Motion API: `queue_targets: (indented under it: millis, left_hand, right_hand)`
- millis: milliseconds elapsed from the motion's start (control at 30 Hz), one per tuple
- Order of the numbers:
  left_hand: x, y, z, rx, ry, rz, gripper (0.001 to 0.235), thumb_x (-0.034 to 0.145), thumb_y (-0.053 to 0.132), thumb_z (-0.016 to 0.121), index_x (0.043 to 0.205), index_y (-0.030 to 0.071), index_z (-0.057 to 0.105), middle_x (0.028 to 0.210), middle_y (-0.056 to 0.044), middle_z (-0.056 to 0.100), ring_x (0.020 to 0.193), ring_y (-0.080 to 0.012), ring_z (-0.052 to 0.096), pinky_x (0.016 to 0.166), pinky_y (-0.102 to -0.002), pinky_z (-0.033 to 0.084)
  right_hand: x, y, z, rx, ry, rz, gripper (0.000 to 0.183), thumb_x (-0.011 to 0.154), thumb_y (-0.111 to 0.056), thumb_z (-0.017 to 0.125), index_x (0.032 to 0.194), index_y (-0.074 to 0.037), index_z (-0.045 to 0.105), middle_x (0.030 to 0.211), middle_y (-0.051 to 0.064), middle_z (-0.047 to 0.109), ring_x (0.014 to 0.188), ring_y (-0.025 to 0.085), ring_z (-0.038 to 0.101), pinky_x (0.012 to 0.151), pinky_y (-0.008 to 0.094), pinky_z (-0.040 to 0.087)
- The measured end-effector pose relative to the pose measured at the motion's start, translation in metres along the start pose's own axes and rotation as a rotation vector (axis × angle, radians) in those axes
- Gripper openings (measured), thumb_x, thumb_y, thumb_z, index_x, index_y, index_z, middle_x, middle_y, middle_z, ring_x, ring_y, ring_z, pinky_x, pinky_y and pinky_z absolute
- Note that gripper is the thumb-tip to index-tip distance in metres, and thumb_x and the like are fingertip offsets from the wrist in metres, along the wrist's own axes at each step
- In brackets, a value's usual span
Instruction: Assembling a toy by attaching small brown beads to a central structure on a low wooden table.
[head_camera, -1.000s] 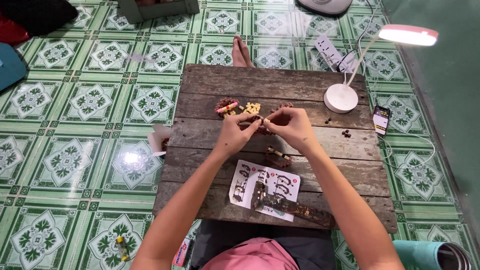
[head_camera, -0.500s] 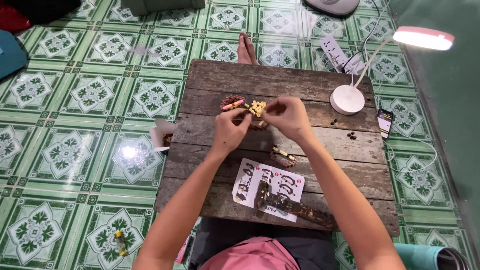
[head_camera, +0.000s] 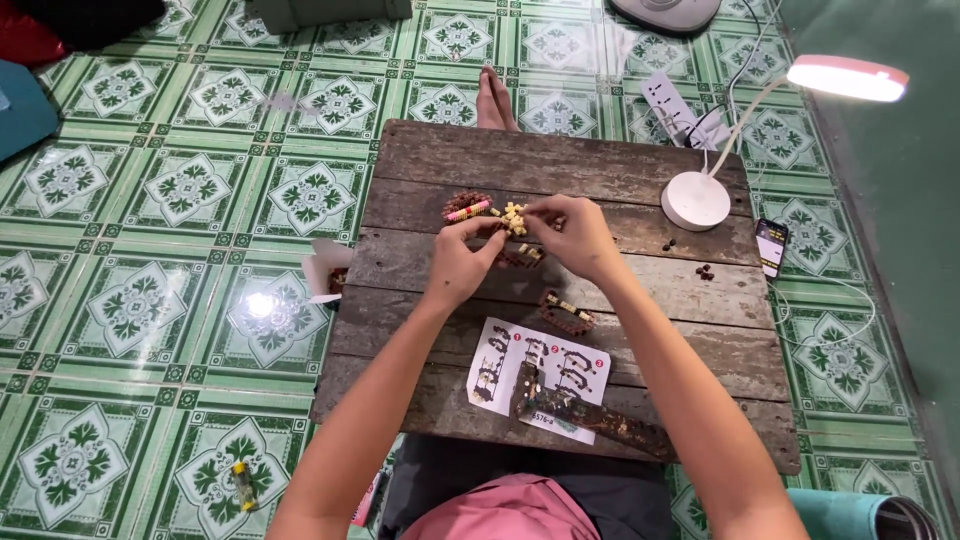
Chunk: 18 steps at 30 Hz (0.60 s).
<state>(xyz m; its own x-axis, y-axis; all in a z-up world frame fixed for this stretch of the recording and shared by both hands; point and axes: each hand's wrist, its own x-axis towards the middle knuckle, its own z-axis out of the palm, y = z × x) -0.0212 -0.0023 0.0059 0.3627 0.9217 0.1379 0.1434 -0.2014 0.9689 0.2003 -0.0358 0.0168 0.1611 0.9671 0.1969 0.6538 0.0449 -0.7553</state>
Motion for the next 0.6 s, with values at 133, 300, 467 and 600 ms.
queue_targets:
  millis: [133, 300, 467, 600]
  left_hand:
    - [-0.008, 0.009, 0.014, -0.112, -0.024, -0.010, 0.026, 0.104, 0.017, 0.080, 0.125, 0.004, 0.087, 0.108, -0.018, 0.088, 0.105, -0.0295, 0.084, 0.095, -0.046, 0.066]
    - [-0.013, -0.008, 0.034, -0.030, -0.022, 0.059, 0.021, 0.096, 0.017, 0.088, 0.116, 0.012, 0.091, 0.105, -0.015, 0.088, 0.106, -0.0308, 0.083, 0.084, -0.042, 0.067]
    - [-0.017, 0.013, 0.037, -0.045, -0.098, 0.042, 0.024, 0.101, 0.014, 0.084, 0.124, 0.005, 0.088, 0.109, -0.021, 0.087, 0.103, -0.0361, 0.085, 0.079, -0.040, 0.069]
    - [-0.015, 0.023, 0.039, -0.028, -0.133, 0.004, 0.027, 0.101, 0.012, 0.082, 0.126, 0.004, 0.086, 0.111, -0.022, 0.087, 0.096, -0.0349, 0.086, 0.076, -0.039, 0.071]
  right_hand:
    - [-0.031, -0.020, -0.016, 0.086, -0.075, 0.023, 0.026, 0.094, -0.021, 0.085, 0.117, -0.010, 0.088, 0.095, 0.013, 0.086, 0.089, 0.023, 0.078, 0.080, 0.038, 0.062]
    - [-0.047, -0.013, -0.021, 0.014, -0.071, 0.083, 0.014, 0.095, -0.016, 0.087, 0.108, -0.011, 0.090, 0.092, 0.015, 0.086, 0.079, 0.025, 0.076, 0.072, 0.042, 0.062]
    - [-0.062, -0.022, -0.041, 0.129, -0.119, 0.169, 0.013, 0.097, -0.018, 0.087, 0.106, -0.008, 0.090, 0.088, 0.017, 0.086, 0.076, 0.020, 0.075, 0.069, 0.038, 0.061]
    - [-0.081, -0.031, -0.054, 0.276, -0.139, 0.275, 0.014, 0.092, -0.020, 0.087, 0.099, -0.008, 0.090, 0.084, 0.009, 0.083, 0.078, 0.015, 0.071, 0.071, 0.033, 0.061]
